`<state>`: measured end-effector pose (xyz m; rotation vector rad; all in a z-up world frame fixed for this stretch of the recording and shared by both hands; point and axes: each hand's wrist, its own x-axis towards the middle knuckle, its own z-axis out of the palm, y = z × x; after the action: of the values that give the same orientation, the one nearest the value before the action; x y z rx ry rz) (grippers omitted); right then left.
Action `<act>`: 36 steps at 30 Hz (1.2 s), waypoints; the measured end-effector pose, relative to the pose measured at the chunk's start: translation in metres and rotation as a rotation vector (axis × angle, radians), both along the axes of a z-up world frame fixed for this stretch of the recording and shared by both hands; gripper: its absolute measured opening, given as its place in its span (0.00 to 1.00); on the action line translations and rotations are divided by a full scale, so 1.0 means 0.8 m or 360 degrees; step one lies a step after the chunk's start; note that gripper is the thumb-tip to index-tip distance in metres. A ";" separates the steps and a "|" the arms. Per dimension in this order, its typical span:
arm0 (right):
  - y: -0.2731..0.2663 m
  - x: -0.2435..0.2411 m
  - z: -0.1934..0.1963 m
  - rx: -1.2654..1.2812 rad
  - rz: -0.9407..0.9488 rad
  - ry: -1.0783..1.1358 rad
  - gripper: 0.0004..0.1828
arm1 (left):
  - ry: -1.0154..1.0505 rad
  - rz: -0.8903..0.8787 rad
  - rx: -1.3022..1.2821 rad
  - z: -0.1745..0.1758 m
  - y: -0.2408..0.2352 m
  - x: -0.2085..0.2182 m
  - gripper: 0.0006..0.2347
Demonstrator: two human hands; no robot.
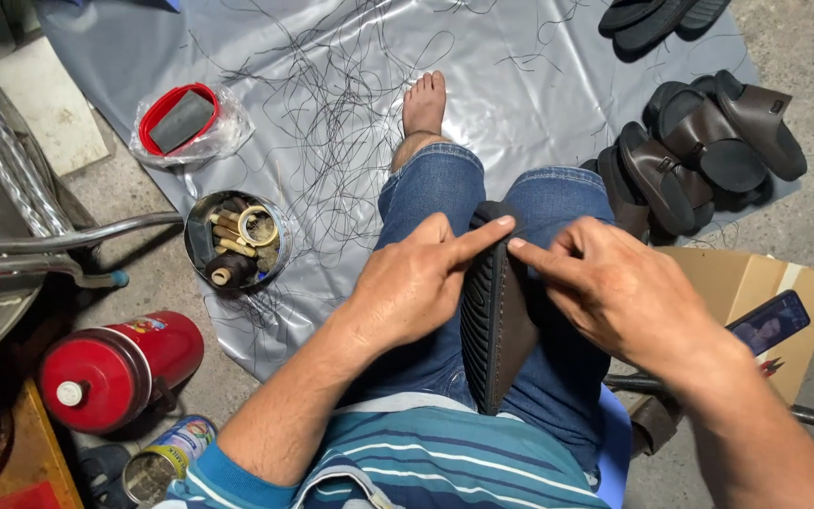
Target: The person sits on a blue plastic chair and sews the sole of a brown slipper using a needle and thread. They hold the slipper between their legs and repeatedly push the needle through the material to stitch the sole. A smartphone and other slippers are visible on the floor nearby.
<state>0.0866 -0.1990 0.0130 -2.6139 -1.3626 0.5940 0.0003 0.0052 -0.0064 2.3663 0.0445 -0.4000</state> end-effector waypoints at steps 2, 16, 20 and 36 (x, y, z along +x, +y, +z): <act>-0.027 0.009 0.018 -0.0156 -0.0153 0.0046 0.29 | -0.0060 0.0013 -0.0029 0.000 0.005 -0.002 0.20; -0.043 0.004 0.033 0.0250 -0.0285 0.0181 0.31 | -0.0588 0.0138 -0.0198 -0.007 -0.034 0.007 0.13; -0.040 0.007 0.032 0.0327 -0.0330 0.0256 0.26 | -0.0489 0.0172 -0.0345 -0.008 -0.032 0.006 0.05; 0.001 0.001 -0.020 0.0820 -0.0063 -0.0369 0.11 | -0.0360 0.0449 -0.0694 -0.026 -0.023 0.020 0.05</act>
<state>0.0877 -0.1980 -0.0033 -2.3217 -1.3019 -0.0715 0.0161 -0.0130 -0.0272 1.9238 0.1656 0.0004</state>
